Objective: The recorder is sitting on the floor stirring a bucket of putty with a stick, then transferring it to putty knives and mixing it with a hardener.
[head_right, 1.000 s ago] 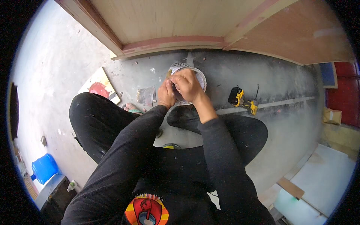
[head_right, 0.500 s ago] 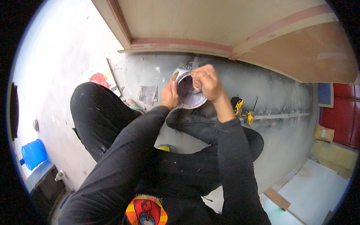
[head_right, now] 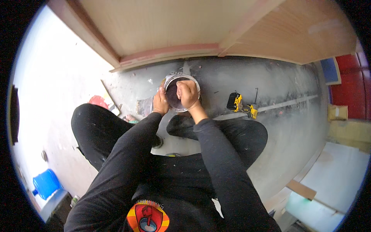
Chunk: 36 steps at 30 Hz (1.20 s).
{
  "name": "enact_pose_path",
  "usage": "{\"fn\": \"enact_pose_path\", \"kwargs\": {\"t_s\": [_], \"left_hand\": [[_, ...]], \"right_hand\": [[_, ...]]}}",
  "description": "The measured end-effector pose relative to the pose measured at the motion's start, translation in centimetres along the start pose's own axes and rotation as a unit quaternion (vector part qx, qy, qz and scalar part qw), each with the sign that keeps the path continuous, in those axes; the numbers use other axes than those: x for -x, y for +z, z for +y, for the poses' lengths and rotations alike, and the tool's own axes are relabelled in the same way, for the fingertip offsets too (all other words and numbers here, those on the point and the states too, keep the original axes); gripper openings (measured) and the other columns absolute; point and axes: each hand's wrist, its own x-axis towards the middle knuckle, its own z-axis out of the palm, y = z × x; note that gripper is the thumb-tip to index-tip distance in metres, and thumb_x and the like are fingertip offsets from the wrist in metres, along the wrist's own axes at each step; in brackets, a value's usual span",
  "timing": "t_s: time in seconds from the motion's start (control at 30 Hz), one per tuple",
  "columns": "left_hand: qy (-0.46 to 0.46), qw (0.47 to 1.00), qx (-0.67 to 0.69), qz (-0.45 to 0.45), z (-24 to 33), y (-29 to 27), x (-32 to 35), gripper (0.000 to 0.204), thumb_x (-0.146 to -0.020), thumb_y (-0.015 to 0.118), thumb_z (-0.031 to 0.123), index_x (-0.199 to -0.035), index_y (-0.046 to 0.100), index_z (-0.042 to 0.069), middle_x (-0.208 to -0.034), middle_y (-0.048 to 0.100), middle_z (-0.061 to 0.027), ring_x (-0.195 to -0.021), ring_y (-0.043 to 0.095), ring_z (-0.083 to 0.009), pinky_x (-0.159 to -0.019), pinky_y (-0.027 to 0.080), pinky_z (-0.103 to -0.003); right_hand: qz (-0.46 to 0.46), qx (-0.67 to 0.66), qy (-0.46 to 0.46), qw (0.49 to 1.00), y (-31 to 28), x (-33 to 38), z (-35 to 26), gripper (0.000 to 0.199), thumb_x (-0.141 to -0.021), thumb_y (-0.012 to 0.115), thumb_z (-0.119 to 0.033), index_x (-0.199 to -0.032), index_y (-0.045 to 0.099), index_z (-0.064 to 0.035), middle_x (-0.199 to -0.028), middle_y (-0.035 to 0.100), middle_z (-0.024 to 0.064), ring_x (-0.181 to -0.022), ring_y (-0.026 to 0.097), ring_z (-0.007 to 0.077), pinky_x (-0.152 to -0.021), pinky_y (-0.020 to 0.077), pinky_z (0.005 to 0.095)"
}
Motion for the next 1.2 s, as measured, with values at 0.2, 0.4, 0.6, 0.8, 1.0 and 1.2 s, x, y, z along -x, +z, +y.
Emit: {"fn": "enact_pose_path", "kwargs": {"t_s": [0.2,0.4,0.6,0.8,1.0,1.2], "left_hand": [[-0.067,0.985,0.152,-0.041,-3.6,0.8,-0.3,0.068,-0.114,0.019,0.046,-0.151,0.045,-0.006,-0.148,0.055,-0.0216,-0.137,0.052,-0.0305,-0.116,0.037,-0.037],[-0.162,0.941,0.285,-0.083,-3.8,-0.6,-0.6,0.062,-0.113,0.026,0.043,-0.162,0.027,0.005,-0.16,0.043,-0.0147,-0.146,0.043,-0.0277,-0.118,0.037,-0.04],[-0.282,0.92,0.269,-0.045,-2.5,-2.3,0.6,0.072,-0.096,0.048,0.028,-0.164,0.024,0.024,-0.16,0.039,-0.005,-0.135,0.05,-0.0286,-0.103,0.043,-0.052],[-0.373,0.818,0.435,0.044,2.3,-5.4,-3.3,0.088,-0.093,0.037,0.072,-0.161,0.032,0.017,-0.165,0.033,-0.0188,-0.148,0.034,-0.047,-0.112,0.022,-0.08],[-0.327,0.831,0.394,-0.215,4.1,-4.1,-3.4,0.081,-0.098,0.038,0.074,-0.155,0.045,0.016,-0.15,0.056,-0.0156,-0.133,0.059,-0.0377,-0.108,0.041,-0.07],[-0.253,0.885,0.37,-0.127,-0.8,-3.5,-0.9,0.072,-0.1,0.055,0.061,-0.141,0.056,0.003,-0.137,0.064,-0.0124,-0.118,0.066,-0.0258,-0.105,0.05,-0.042]], "right_hand": [[0.216,-0.152,0.041,0.963,0.6,-0.3,0.4,0.052,-0.102,0.052,-0.032,-0.057,0.044,-0.009,-0.048,0.044,0.0015,-0.041,0.045,0.0142,-0.043,0.0335,0.0322],[0.237,-0.1,0.042,0.965,1.6,1.1,1.0,0.05,-0.099,0.056,-0.024,-0.053,0.043,-0.0091,-0.049,0.046,-0.0024,-0.044,0.042,0.0075,-0.044,0.03,0.0299],[0.235,-0.127,0.02,0.963,0.2,1.2,1.0,0.047,-0.099,0.047,-0.03,-0.057,0.042,-0.009,-0.05,0.041,0.0026,-0.045,0.044,0.0164,-0.048,0.0382,0.0328],[0.209,-0.17,0.008,0.963,-1.4,3.8,3.1,0.049,-0.098,0.047,-0.029,-0.054,0.041,-0.0083,-0.049,0.042,0.0034,-0.044,0.046,0.0169,-0.047,0.0389,0.0328],[0.178,-0.192,0.026,0.965,-1.7,3.6,-0.1,0.05,-0.1,0.049,-0.029,-0.054,0.043,-0.0079,-0.048,0.043,0.0026,-0.041,0.046,0.0156,-0.044,0.0383,0.033],[0.152,-0.187,-0.001,0.97,-1.2,3.6,-3.6,0.05,-0.099,0.045,-0.03,-0.054,0.037,-0.0099,-0.05,0.041,0.0031,-0.044,0.044,0.0169,-0.048,0.0381,0.0325]]}}
